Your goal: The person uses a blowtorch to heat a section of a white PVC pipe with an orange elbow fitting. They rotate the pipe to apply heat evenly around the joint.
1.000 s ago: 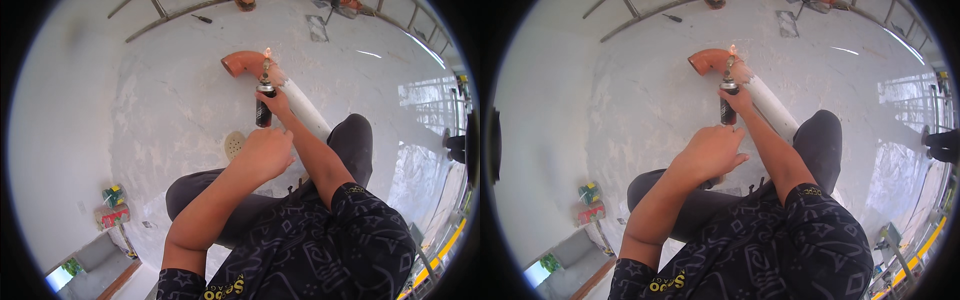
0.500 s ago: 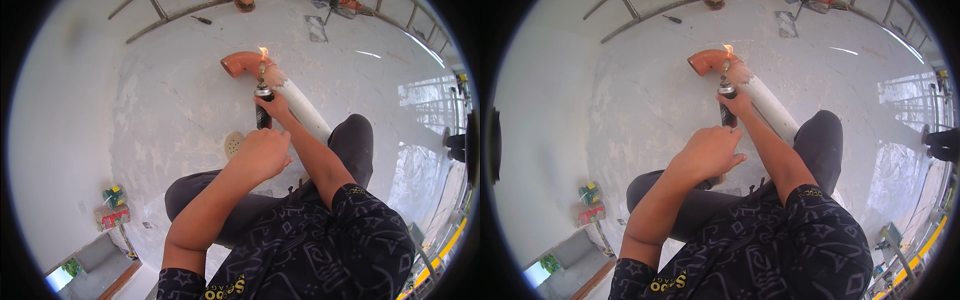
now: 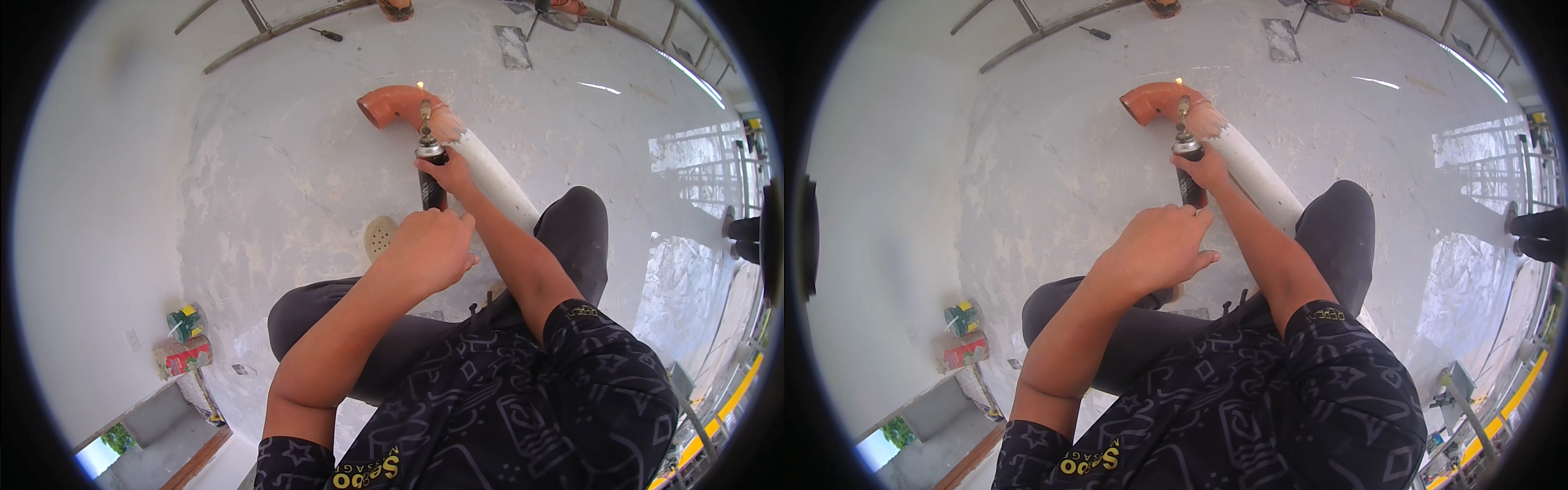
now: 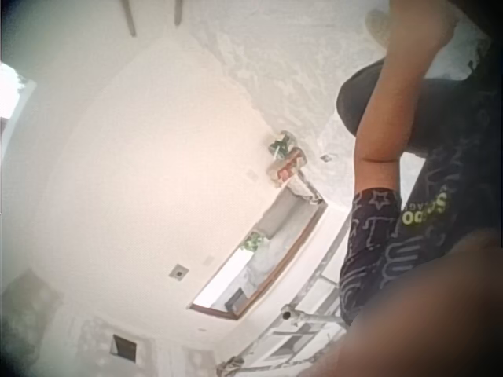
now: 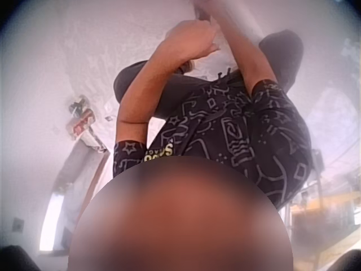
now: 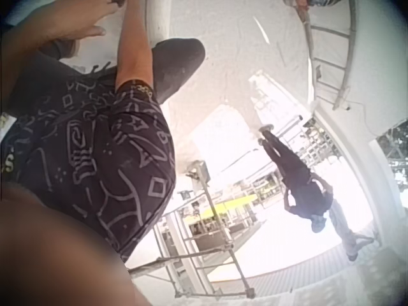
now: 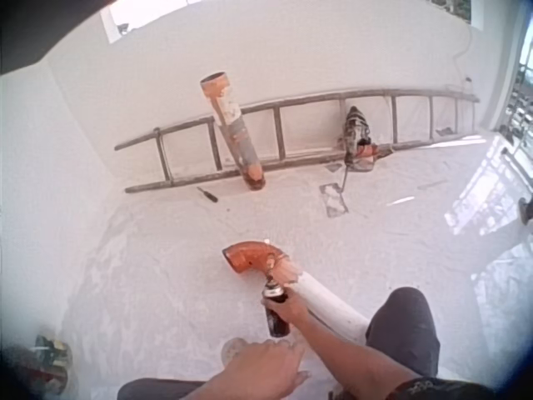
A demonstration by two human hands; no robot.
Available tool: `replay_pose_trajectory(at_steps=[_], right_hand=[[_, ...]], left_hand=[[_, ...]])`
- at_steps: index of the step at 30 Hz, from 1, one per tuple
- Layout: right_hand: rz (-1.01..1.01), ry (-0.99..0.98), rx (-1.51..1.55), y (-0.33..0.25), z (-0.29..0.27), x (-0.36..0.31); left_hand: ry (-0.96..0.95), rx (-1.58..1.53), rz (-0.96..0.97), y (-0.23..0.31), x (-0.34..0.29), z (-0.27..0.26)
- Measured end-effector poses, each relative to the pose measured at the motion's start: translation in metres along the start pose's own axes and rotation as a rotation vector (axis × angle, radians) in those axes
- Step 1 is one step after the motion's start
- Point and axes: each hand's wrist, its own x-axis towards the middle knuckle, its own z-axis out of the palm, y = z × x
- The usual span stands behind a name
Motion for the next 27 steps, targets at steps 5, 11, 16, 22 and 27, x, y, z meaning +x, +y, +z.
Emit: replay_pose_trajectory(at_steps=[5,11,16,22,27], right_hand=[[0.035,0.020,-0.001,-0.005,-0.014,0.012],[0.098,0.036,-0.028,-0.008,-0.025,0.020],[0.042,0.032,-0.005,0.000,-0.018,0.019],[0.047,-0.018,-0.046,0.003,-0.012,0.012],[-0.012,-0.023,-0.043,0.003,-0.008,0.001]], left_hand=[[0.008,0.012,0.015,0.002,0.006,-0.001],[0.011,0.021,0.020,0.001,0.011,-0.002],[0.008,0.009,0.011,-0.001,0.012,-0.003],[0.014,0.003,0.003,-0.002,0.014,-0.003],[0.026,-0.002,0.006,-0.005,0.015,-0.003]])
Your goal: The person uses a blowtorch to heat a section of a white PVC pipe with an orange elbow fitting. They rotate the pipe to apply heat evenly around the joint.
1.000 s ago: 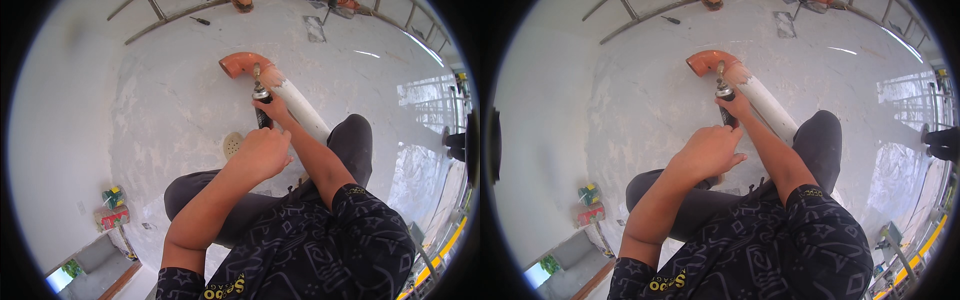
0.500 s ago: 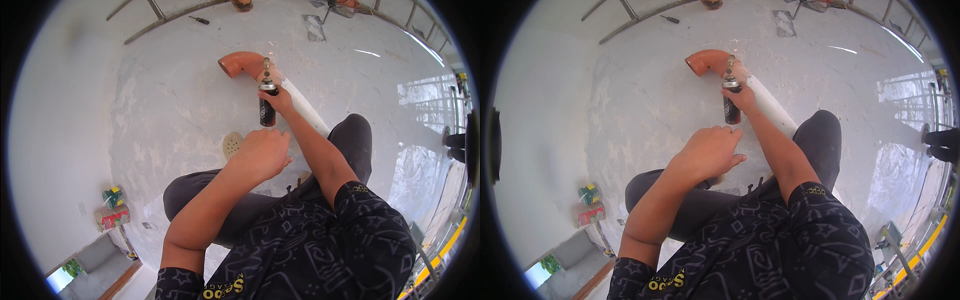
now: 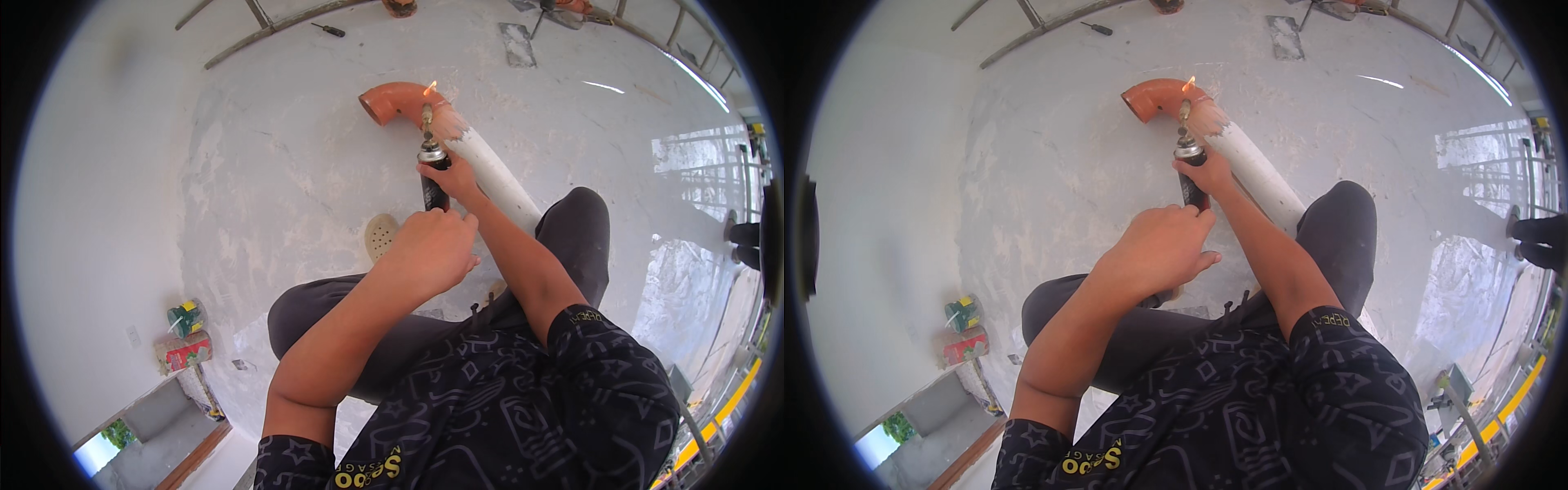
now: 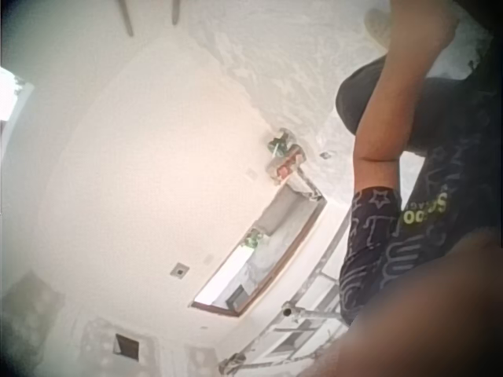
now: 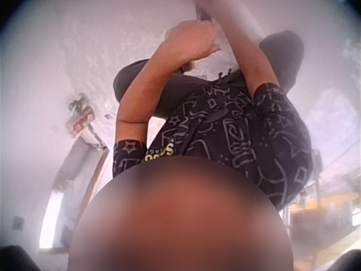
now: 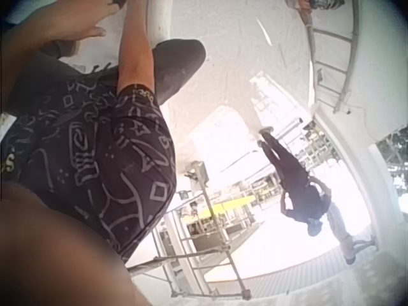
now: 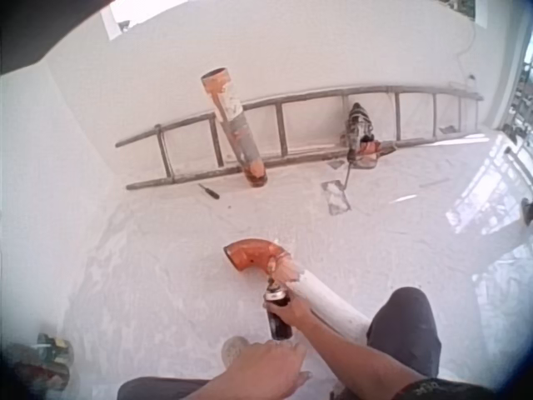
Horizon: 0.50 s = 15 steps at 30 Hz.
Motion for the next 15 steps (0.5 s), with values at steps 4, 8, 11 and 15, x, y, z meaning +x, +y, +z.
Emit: replay_pose_trajectory(at_steps=[4,8,11,15], right_hand=[[-0.017,-0.008,-0.017,0.003,0.007,-0.003],[0.009,-0.034,-0.106,0.007,0.011,-0.006],[-0.005,-0.013,-0.050,0.008,0.012,-0.010],[-0.023,0.000,-0.021,0.010,0.009,-0.010]], left_hand=[[0.017,0.013,0.017,-0.001,0.000,0.000],[-0.023,-0.003,-0.010,0.001,0.001,-0.005],[-0.259,0.118,-0.022,0.002,0.003,-0.009],[-0.257,0.072,0.012,0.003,-0.001,-0.007]])
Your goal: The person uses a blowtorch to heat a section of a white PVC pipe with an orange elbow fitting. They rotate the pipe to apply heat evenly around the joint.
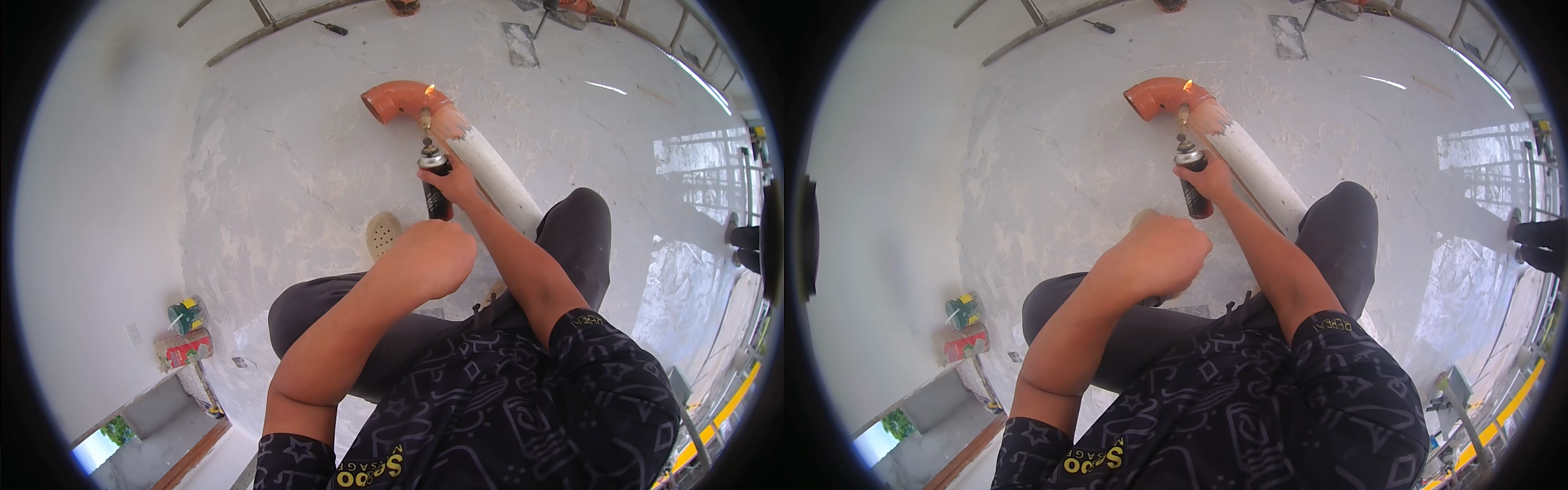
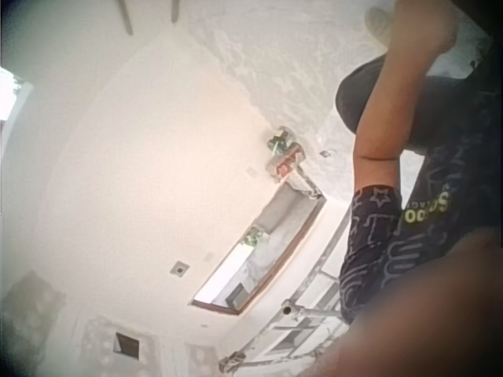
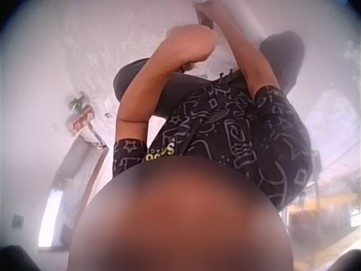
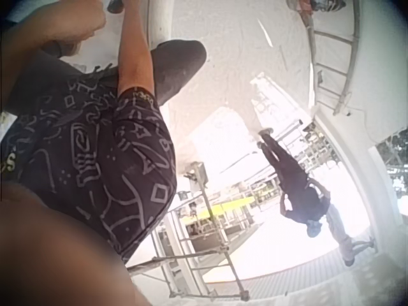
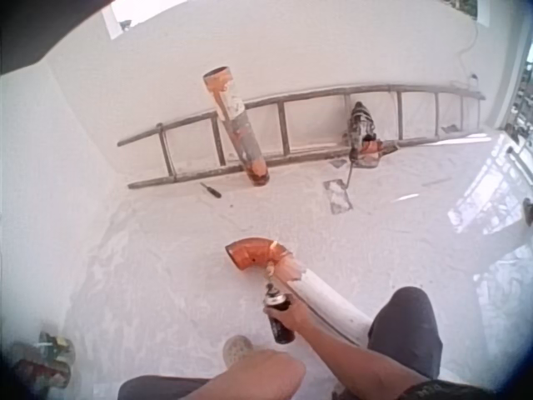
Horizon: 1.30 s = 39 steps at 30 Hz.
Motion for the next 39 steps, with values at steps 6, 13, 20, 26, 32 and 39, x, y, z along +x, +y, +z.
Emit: replay_pose_trajectory(at_steps=[6,13,20,26,32,39], right_hand=[[0.096,0.004,0.030,0.001,-0.010,0.005],[0.076,-0.005,-0.031,-0.019,-0.023,-0.007],[0.094,-0.061,0.248,-0.011,-0.024,-0.013],[0.067,0.015,0.053,0.001,-0.024,-0.001],[-0.003,-0.012,0.078,0.009,-0.018,-0.001],[0.090,-0.007,0.026,0.004,-0.016,0.008]], left_hand=[[0.323,-0.185,-0.002,0.005,0.002,0.001],[0.622,-0.376,0.090,0.006,0.017,0.000],[0.646,-0.474,-0.014,0.017,0.019,-0.006],[0.490,-0.191,0.003,0.026,0.019,-0.006],[0.402,-0.150,0.035,0.014,0.017,0.006],[0.222,-0.081,-0.015,0.008,0.014,0.009]])
